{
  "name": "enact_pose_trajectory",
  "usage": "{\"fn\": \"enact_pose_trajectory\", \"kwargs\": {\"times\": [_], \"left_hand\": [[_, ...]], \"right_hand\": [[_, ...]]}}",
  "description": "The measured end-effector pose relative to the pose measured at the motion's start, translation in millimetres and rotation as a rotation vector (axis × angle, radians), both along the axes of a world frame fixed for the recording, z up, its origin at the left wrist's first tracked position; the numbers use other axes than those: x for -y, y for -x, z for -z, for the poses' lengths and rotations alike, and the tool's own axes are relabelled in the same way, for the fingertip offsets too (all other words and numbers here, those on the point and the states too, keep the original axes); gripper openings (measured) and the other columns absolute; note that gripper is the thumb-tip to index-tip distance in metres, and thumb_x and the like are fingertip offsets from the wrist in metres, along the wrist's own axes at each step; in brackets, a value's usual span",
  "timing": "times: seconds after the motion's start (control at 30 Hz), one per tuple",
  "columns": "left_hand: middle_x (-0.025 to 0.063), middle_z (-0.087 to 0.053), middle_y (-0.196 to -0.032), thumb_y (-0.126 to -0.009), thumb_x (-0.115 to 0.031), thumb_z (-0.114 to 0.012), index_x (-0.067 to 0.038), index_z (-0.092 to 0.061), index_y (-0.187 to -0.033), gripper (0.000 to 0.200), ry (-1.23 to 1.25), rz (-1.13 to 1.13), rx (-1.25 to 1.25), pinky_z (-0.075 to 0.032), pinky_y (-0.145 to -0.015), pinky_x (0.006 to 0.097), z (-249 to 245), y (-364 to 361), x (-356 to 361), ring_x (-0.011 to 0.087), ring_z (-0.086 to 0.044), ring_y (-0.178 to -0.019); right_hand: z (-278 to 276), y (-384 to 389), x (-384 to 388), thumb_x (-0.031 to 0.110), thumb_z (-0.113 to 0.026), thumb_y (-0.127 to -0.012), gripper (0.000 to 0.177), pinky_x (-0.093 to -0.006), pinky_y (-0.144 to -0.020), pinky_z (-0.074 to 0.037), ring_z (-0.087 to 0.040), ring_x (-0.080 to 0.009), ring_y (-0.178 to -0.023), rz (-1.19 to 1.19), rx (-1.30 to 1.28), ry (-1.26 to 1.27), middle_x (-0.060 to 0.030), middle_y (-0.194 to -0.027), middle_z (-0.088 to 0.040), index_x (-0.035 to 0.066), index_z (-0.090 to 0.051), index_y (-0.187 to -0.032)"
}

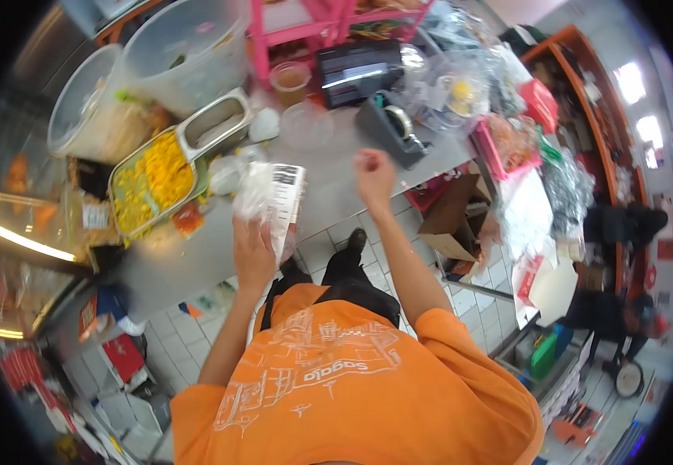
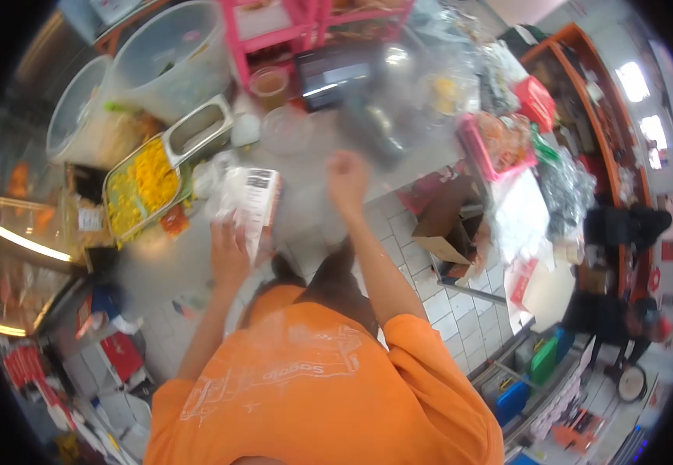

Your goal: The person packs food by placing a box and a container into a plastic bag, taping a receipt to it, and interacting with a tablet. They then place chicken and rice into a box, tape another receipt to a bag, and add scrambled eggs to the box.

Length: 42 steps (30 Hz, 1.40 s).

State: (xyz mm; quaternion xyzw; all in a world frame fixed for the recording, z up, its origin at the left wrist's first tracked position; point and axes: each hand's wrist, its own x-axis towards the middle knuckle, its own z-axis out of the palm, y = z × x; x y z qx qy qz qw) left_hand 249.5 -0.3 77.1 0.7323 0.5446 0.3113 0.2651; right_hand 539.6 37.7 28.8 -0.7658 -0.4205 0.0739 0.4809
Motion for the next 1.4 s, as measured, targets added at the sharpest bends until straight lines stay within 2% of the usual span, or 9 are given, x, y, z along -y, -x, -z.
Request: {"fn": "enact_pose_trajectory", "kwargs": {"times": [0.13, 0.23, 0.47, 0.57, 0.63, 0.73, 0.87, 1.2, 1.4], "left_hand": [[0.0329, -0.027, -0.151, -0.090, -0.024, -0.067, -0.015, -0.045, -0.146, 0.061, -0.243, -0.018, -0.395, -0.026, -0.117, 0.0506, -7, -39, 16, 0.0487, -0.015, -0.146], [0.0242, -0.036, -0.151, -0.082, -0.028, -0.077, -0.019, -0.039, -0.151, 0.079, -0.203, 0.177, -0.324, -0.031, -0.114, 0.0465, -31, -29, -8, 0.0444, -0.037, -0.138], [0.0186, -0.047, -0.145, -0.066, -0.031, -0.086, -0.020, -0.042, -0.148, 0.094, 0.278, 0.271, 0.113, -0.033, -0.113, 0.0443, -28, -26, -17, 0.0391, -0.041, -0.136], [0.0163, -0.048, -0.144, -0.077, -0.024, -0.079, -0.019, -0.040, -0.149, 0.082, 0.434, 0.209, 0.164, -0.035, -0.111, 0.0401, -30, -27, -15, 0.0331, -0.045, -0.133], [0.0152, -0.051, -0.142, -0.089, -0.015, -0.067, -0.019, -0.038, -0.150, 0.068, 0.482, 0.204, 0.279, -0.036, -0.110, 0.0370, -37, -34, -15, 0.0280, -0.047, -0.132], [0.0169, -0.052, -0.141, -0.088, -0.016, -0.069, -0.021, -0.037, -0.151, 0.070, 0.169, 0.293, -0.010, -0.037, -0.109, 0.0365, -19, -25, -20, 0.0281, -0.049, -0.131], [0.0183, -0.053, -0.141, -0.087, -0.022, -0.071, -0.024, -0.035, -0.151, 0.073, 0.360, 0.205, 0.007, -0.040, -0.108, 0.0393, -38, -30, -15, 0.0330, -0.053, -0.129], [0.0153, -0.056, -0.138, -0.083, -0.035, -0.074, -0.028, -0.033, -0.150, 0.079, 0.405, 0.248, 0.016, -0.046, -0.103, 0.0456, -36, -29, -23, 0.0413, -0.056, -0.122], [0.0160, -0.056, -0.138, -0.082, -0.033, -0.074, -0.028, -0.035, -0.149, 0.078, 0.271, 0.218, -0.028, -0.044, -0.105, 0.0446, -30, -26, -20, 0.0409, -0.055, -0.124]], "right_hand": [[-74, -116, 21, 0.038, -0.062, -0.091, 0.039, -0.0406, -0.083, -0.051, -0.066, -0.0304, -0.091, 0.310, 0.303, 0.225, -0.0172, -0.099, -0.068, 0.003, -0.069, -0.107], [-86, -170, -8, 0.037, -0.069, -0.091, 0.037, -0.0365, -0.076, -0.055, -0.060, -0.0164, -0.088, -0.133, -0.198, 0.760, -0.0094, -0.093, -0.065, 0.005, -0.068, -0.110], [9, -197, 54, 0.021, -0.062, -0.098, 0.025, -0.0358, -0.089, -0.054, -0.061, -0.0157, -0.092, -0.356, -0.918, 0.159, -0.0041, -0.099, -0.063, -0.002, -0.067, -0.104], [36, -165, 70, 0.019, -0.066, -0.095, 0.022, -0.0348, -0.085, -0.053, -0.063, -0.0200, -0.087, -0.288, -0.630, 0.031, -0.0090, -0.098, -0.064, -0.002, -0.070, -0.092], [0, -155, 72, 0.022, -0.071, -0.090, 0.023, -0.0357, -0.076, -0.052, -0.064, -0.0266, -0.081, -0.290, 0.518, 0.273, -0.0172, -0.091, -0.064, -0.001, -0.070, -0.086], [-22, -147, 76, 0.027, -0.070, -0.088, 0.025, -0.0375, -0.068, -0.050, -0.064, -0.0316, -0.077, -0.163, 0.219, 0.468, -0.0207, -0.082, -0.062, 0.002, -0.071, -0.087], [-61, -47, 45, 0.029, -0.064, -0.092, 0.026, -0.0315, -0.059, -0.046, -0.057, -0.0151, -0.062, -0.693, -0.310, 0.233, -0.0091, -0.068, -0.063, 0.005, -0.070, -0.084], [-82, 26, -16, 0.044, -0.070, -0.084, 0.045, -0.0410, -0.069, -0.053, -0.064, -0.0355, -0.064, -0.887, 0.352, 0.582, -0.0178, -0.075, -0.069, -0.002, -0.070, -0.083], [-58, -19, 2, 0.019, -0.068, -0.092, 0.022, -0.0280, -0.072, -0.053, -0.068, -0.0164, -0.073, -0.875, -0.499, 0.440, -0.0086, -0.080, -0.071, -0.001, -0.074, -0.097]]}}
